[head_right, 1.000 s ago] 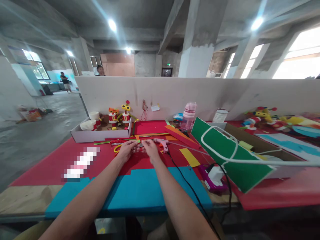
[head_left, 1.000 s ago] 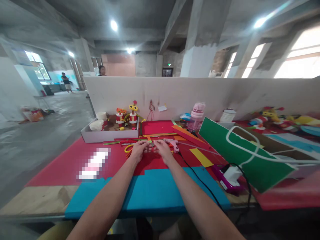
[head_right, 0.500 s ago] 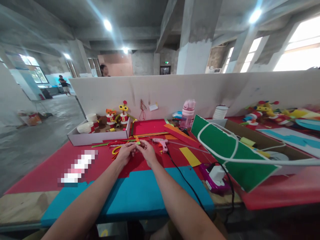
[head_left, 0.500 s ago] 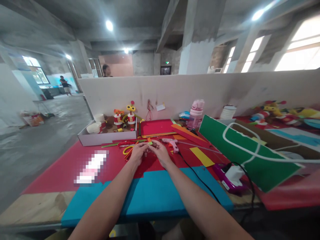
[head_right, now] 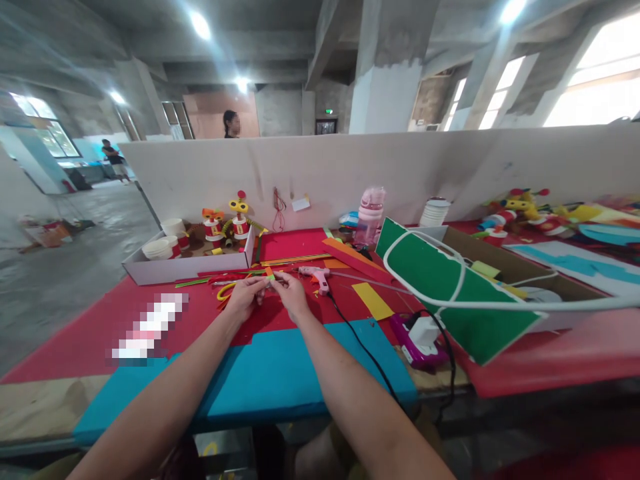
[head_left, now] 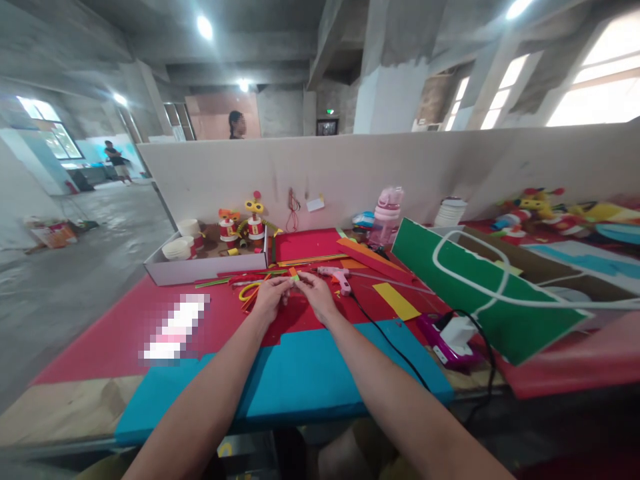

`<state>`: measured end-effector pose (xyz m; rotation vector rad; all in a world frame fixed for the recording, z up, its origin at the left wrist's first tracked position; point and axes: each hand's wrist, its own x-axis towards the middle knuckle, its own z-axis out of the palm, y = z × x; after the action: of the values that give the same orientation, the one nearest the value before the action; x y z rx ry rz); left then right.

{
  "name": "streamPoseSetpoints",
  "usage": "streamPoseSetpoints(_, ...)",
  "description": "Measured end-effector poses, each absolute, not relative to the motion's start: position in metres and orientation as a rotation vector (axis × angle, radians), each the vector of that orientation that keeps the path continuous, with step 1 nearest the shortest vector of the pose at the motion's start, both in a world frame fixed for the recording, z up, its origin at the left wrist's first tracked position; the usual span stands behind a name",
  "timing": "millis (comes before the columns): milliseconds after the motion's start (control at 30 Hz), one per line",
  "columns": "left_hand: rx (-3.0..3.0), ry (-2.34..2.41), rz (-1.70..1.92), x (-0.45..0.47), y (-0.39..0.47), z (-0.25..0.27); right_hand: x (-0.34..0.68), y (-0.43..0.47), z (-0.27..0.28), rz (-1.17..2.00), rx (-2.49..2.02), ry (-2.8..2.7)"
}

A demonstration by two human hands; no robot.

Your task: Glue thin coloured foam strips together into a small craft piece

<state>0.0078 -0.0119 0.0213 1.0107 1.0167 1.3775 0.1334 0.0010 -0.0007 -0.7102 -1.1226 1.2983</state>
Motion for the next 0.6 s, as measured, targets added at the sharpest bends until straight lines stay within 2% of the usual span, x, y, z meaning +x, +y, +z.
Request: streamPoseSetpoints(600,1.073,1.069,1.325,0.0093,-0.0151,0.0217,0.1383,-0.0008,0.0041,1.197,-0.77,-1.174)
